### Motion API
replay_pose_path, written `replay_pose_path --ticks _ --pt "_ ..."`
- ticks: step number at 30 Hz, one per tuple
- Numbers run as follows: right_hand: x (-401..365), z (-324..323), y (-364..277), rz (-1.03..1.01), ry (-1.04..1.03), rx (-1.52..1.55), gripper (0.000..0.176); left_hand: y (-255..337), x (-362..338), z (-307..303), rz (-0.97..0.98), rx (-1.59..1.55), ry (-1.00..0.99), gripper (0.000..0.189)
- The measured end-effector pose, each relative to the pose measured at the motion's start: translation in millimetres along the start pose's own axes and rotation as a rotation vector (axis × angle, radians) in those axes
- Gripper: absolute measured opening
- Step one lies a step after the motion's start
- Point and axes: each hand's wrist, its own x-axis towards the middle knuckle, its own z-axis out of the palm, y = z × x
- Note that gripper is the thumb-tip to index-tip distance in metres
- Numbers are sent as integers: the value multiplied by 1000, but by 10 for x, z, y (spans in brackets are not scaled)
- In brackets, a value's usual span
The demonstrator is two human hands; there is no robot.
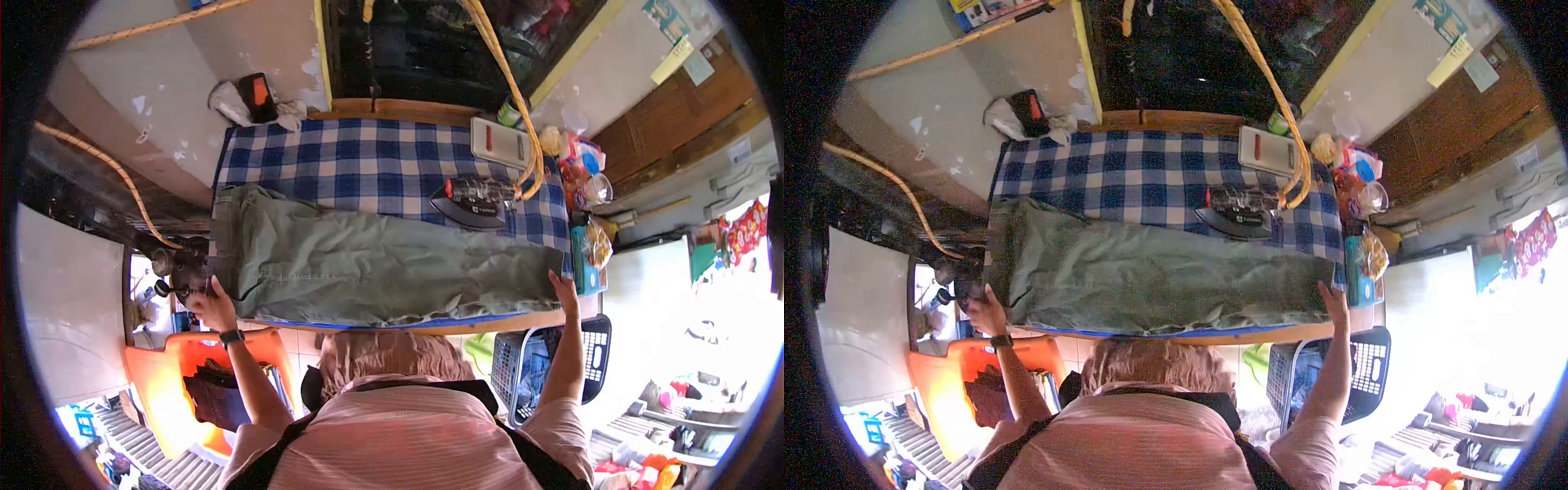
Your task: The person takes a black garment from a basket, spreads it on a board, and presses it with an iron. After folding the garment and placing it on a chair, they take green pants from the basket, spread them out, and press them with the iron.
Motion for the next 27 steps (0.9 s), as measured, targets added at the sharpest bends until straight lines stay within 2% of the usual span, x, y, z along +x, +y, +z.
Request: replay_pose_path --ticks 1,2,4,5,6,8,9,10,12,13,14,16,17,18,20,21,25,27 --pt "117 79 160 -119 1 -14 47 -61 -121 -3 -103 -46 -15 44" --pt "201 105 267 -240 1 -26 48 -206 -181 138 -96 -46 -22 44" --pt "183 39 54 -225 21 -141 47 -579 -140 559 57 -401 -236 40" --pt "175 -34 -73 -218 40 -252 47 -582 -61 598 162 -473 -187 34" --pt "186 -122 -147 -211 37 -252 47 -556 29 569 167 -471 -192 34" --pt "182 -309 -269 -123 139 -407 44 -512 253 436 262 -520 22 28" --pt "12 -384 -540 -136 123 -358 38 -543 358 435 185 -489 -48 26" --pt "-1 -397 -475 -130 124 -361 38 -547 377 476 187 -492 -54 26" --pt "17 -257 -228 -273 29 -366 32 -549 420 613 293 -498 57 26" --pt "155 -75 262 -453 37 -74 27 -716 402 867 293 -292 -26 28" --pt "154 56 421 -587 217 -360 33 -691 360 847 297 -302 -24 28" --pt "-109 20 0 -287 201 -270 36 -515 319 742 -119 -219 -170 32" --pt "-30 25 105 -349 250 -257 46 -253 264 467 -51 -186 19 34" --pt "-31 -36 70 -348 258 -256 46 18 226 208 -50 -194 21 34" --pt "0 -203 -95 -252 70 -123 52 549 86 -199 451 -221 225 34" --pt "111 -304 -159 -17 -60 -197 61 843 -78 -332 570 -316 143 35" --pt "277 -220 -315 6 -28 -145 57 1909 -779 -586 983 -639 -285 34" --pt "205 -93 -456 -132 185 185 53 2303 -1101 -447 1092 -692 -337 32"
